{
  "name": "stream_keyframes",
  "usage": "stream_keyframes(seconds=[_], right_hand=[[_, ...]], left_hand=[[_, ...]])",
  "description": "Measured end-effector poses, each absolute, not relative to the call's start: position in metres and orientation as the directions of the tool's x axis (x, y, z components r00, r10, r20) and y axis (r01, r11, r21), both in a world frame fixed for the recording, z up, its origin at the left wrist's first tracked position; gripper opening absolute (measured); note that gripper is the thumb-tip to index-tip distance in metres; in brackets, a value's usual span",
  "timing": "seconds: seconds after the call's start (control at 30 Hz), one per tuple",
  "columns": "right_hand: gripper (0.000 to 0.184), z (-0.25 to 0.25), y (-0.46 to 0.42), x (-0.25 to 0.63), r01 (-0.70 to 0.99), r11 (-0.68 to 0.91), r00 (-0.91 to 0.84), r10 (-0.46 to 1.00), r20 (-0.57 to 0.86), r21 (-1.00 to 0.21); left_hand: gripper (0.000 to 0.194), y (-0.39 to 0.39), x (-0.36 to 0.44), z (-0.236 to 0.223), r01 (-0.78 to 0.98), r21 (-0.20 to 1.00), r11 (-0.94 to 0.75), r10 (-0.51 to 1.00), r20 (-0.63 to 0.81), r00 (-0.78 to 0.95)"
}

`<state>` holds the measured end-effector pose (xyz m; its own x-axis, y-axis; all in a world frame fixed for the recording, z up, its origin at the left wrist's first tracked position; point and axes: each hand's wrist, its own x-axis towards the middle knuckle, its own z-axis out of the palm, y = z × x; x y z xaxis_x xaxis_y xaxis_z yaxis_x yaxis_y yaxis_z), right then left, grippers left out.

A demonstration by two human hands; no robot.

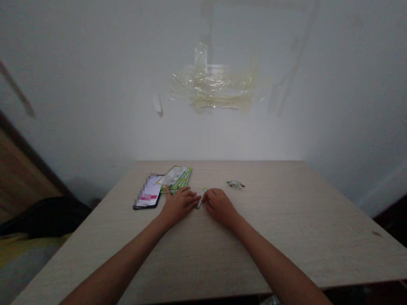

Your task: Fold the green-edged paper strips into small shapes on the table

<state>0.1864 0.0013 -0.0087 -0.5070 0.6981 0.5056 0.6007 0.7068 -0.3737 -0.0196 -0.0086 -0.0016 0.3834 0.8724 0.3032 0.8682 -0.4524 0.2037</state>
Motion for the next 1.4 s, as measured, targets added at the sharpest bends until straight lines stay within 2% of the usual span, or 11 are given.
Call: stream_keyframes(seconds=[0.27, 0.57, 1.03, 1.2, 1.4], right_hand=[[0.019, -0.007, -0.002, 0.187, 0.555, 0.737, -0.528, 0.671, 0.521, -0.385], [0.023, 0.001, -0.010, 0.186, 0.517, 0.757, -0.575, 0.652, 0.494, -0.399], [0.025, 0.002, -0.019, 0.183, 0.425, 0.787, -0.592, 0.615, 0.521, -0.447], [0.024, -0.005, -0.013, 0.185, 0.406, 0.754, -0.512, 0.656, 0.555, -0.517], [0.027, -0.018, -0.002, 0.192, 0.329, 0.661, -0.340, 0.749, 0.568, -0.675]], left_hand=[[0.026, -0.008, -0.020, -0.003, 0.872, 0.204, -0.446, 0.878, 0.292, 0.380], [0.026, -0.007, -0.021, -0.004, 0.849, 0.260, -0.460, 0.875, 0.294, 0.384], [0.025, -0.005, -0.022, -0.009, 0.849, 0.230, -0.475, 0.859, 0.328, 0.392], [0.026, -0.004, -0.021, -0.012, 0.852, 0.241, -0.465, 0.863, 0.338, 0.376], [0.026, -0.004, -0.021, -0.012, 0.862, 0.244, -0.445, 0.876, 0.318, 0.363]])
